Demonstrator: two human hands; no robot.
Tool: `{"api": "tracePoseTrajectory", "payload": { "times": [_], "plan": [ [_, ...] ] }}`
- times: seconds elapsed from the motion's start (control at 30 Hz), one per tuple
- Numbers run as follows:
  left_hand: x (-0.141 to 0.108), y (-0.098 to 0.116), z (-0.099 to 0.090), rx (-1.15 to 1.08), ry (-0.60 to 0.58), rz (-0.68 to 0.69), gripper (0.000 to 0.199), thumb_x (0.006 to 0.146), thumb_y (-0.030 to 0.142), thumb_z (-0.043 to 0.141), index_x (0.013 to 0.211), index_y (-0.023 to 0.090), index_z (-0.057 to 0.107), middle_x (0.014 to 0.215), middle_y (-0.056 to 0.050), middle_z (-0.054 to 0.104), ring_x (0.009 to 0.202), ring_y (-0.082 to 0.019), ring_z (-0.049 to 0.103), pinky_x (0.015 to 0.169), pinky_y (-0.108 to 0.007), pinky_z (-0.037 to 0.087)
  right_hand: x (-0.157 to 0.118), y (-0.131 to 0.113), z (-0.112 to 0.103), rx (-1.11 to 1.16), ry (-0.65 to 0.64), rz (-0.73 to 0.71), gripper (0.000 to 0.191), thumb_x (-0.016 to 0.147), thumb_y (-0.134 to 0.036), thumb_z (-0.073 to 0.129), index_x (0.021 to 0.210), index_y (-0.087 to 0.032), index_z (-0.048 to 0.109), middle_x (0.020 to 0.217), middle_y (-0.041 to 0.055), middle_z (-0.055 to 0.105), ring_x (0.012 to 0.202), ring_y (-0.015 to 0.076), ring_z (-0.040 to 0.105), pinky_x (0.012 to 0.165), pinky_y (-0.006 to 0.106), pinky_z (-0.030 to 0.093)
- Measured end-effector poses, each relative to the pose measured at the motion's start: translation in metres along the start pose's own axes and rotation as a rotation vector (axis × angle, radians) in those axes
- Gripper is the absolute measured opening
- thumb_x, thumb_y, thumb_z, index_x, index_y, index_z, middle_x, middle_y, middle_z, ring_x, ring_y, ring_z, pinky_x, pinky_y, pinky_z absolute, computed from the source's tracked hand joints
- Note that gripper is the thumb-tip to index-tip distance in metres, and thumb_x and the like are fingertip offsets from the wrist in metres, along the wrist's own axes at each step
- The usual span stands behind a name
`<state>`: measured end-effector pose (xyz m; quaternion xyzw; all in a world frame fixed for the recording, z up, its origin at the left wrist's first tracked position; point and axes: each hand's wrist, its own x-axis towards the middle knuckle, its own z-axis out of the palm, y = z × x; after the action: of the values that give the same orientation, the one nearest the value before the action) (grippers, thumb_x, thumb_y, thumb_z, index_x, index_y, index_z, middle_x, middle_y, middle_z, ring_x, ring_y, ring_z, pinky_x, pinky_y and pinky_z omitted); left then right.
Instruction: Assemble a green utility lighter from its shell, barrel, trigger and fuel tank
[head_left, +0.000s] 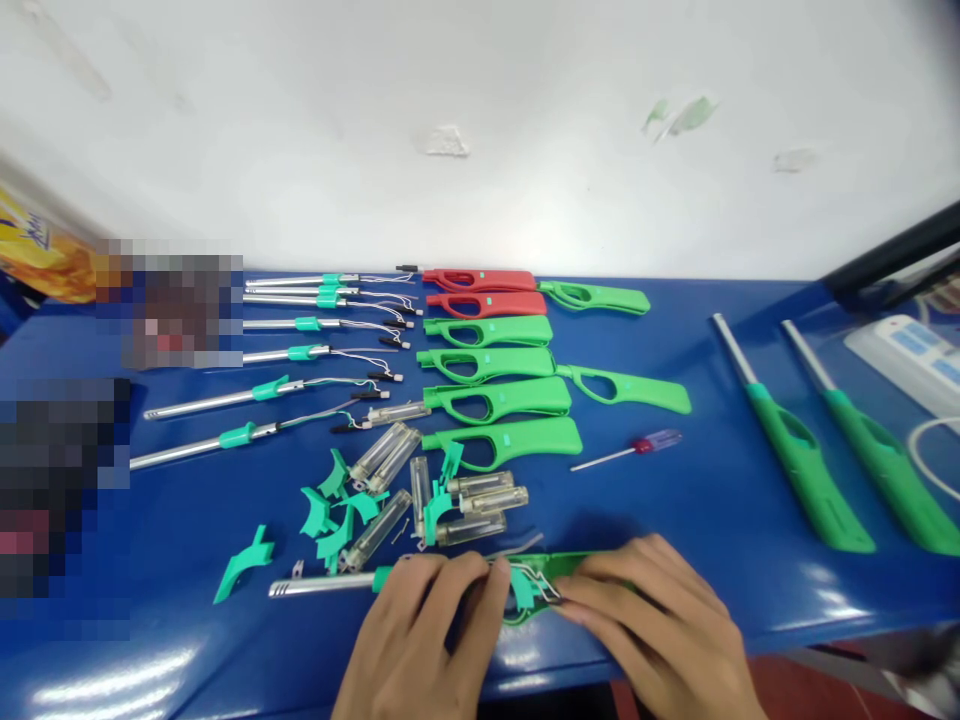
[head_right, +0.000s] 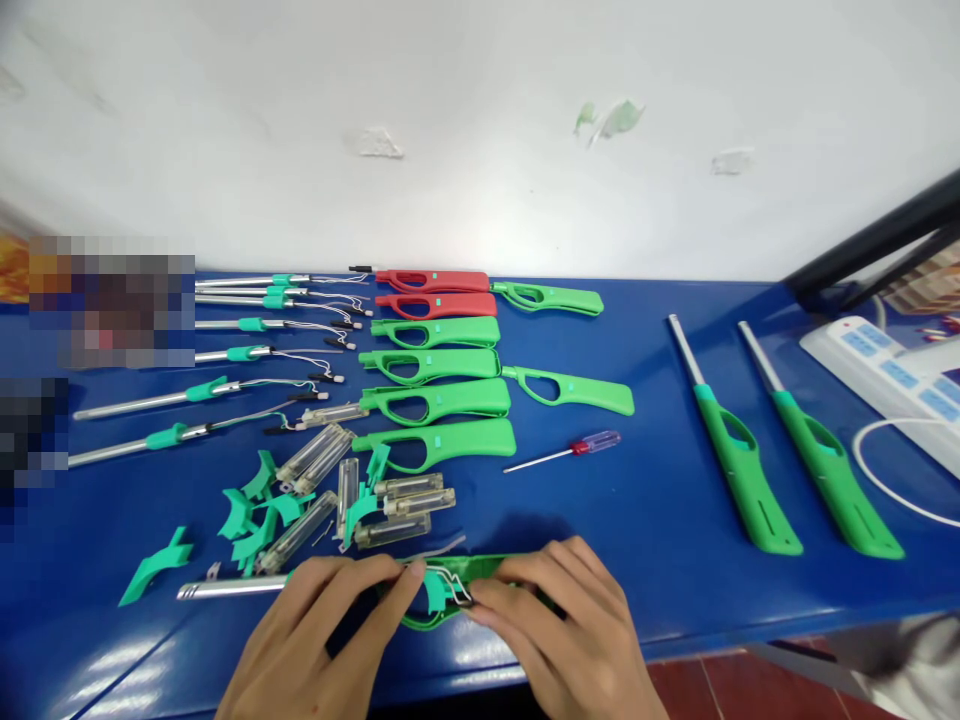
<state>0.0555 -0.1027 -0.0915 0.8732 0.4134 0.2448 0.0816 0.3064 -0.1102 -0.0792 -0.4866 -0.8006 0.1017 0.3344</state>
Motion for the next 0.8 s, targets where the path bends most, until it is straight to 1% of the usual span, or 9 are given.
{"api": "tracePoseTrajectory", "payload": {
  "times": [0.1,0.17,0.23,0.33,0.43,0.53,0.6,0.7,0.8],
  "plan": [
    [-0.010,-0.006,0.005,0.085,-0.090,0.107,0.035,0.113,0.018,0.049,0.142,0.023,0.068,0.137,-0.003,0.072,0.118,-0.027,0.063,0.106,-0.044,0.046,0.002,-0.003,0.000,-0.036,0.012,-0.019,0.018,0.113,-0.021,0.061,0.104,-0.019,0.077,0.091,0.0003,0.077,0.076,0.0113,0.067,0.076,0.030,0.045],
    [-0.015,-0.008,0.007,0.105,-0.103,0.109,0.034,0.113,0.022,0.051,0.143,0.023,0.068,0.141,-0.003,0.071,0.122,-0.027,0.063,0.108,-0.046,0.045,0.002,-0.004,0.000,-0.055,0.005,-0.027,0.020,0.113,-0.020,0.059,0.105,-0.020,0.077,0.092,0.0004,0.077,0.076,0.0111,0.066,0.075,0.030,0.044],
    [-0.016,-0.008,0.008,0.099,-0.101,0.108,0.035,0.114,0.020,0.049,0.144,0.024,0.067,0.139,-0.003,0.071,0.123,-0.027,0.063,0.109,-0.046,0.046,0.002,-0.006,0.001,-0.055,0.014,-0.023,0.022,0.114,-0.018,0.057,0.106,-0.019,0.078,0.091,0.0010,0.076,0.075,0.0111,0.065,0.075,0.030,0.044],
    [-0.012,-0.006,0.007,0.091,-0.074,0.108,0.036,0.115,0.019,0.046,0.143,0.023,0.068,0.133,-0.004,0.072,0.119,-0.026,0.064,0.105,-0.044,0.048,-0.003,-0.008,0.004,-0.048,0.054,-0.007,0.023,0.113,-0.015,0.056,0.105,-0.018,0.078,0.090,0.0022,0.075,0.077,0.0118,0.065,0.075,0.031,0.044],
    [-0.007,-0.004,0.005,0.079,-0.024,0.069,0.034,0.114,0.019,0.050,0.142,0.020,0.069,0.126,-0.006,0.072,0.116,-0.025,0.063,0.101,-0.042,0.050,-0.008,-0.007,0.006,-0.059,0.046,-0.010,0.020,0.111,-0.014,0.060,0.108,-0.018,0.079,0.093,0.0039,0.075,0.082,0.0135,0.065,0.076,0.031,0.045],
    [-0.005,-0.002,0.004,0.055,-0.028,0.080,0.034,0.114,0.019,0.048,0.141,0.021,0.069,0.128,-0.007,0.071,0.117,-0.025,0.063,0.101,-0.042,0.051,-0.011,-0.006,0.007,-0.075,0.048,-0.023,0.017,0.108,-0.010,0.063,0.111,-0.016,0.079,0.096,0.0065,0.074,0.084,0.0152,0.065,0.076,0.031,0.046],
    [-0.006,-0.002,0.004,0.044,-0.036,0.070,0.034,0.114,0.020,0.048,0.141,0.021,0.069,0.128,-0.007,0.072,0.117,-0.025,0.064,0.100,-0.042,0.053,-0.010,-0.006,0.007,-0.085,0.056,-0.035,0.019,0.107,-0.008,0.063,0.109,-0.015,0.080,0.095,0.0070,0.074,0.084,0.0154,0.064,0.074,0.031,0.046],
    [-0.010,-0.004,0.007,0.040,-0.036,0.062,0.035,0.113,0.019,0.049,0.142,0.021,0.069,0.128,-0.007,0.073,0.118,-0.026,0.064,0.101,-0.042,0.055,-0.008,-0.007,0.006,-0.109,0.035,-0.050,0.020,0.107,-0.008,0.062,0.106,-0.016,0.080,0.093,0.0065,0.073,0.083,0.0155,0.063,0.073,0.032,0.044],
    [-0.017,-0.009,0.010,0.048,-0.078,0.115,0.037,0.112,0.016,0.047,0.142,0.024,0.069,0.138,-0.007,0.071,0.121,-0.027,0.066,0.104,-0.046,0.055,-0.010,-0.006,0.006,-0.142,-0.012,-0.048,0.018,0.106,-0.011,0.065,0.110,-0.018,0.081,0.096,0.0066,0.073,0.085,0.0164,0.064,0.073,0.032,0.044]
  ]
}}
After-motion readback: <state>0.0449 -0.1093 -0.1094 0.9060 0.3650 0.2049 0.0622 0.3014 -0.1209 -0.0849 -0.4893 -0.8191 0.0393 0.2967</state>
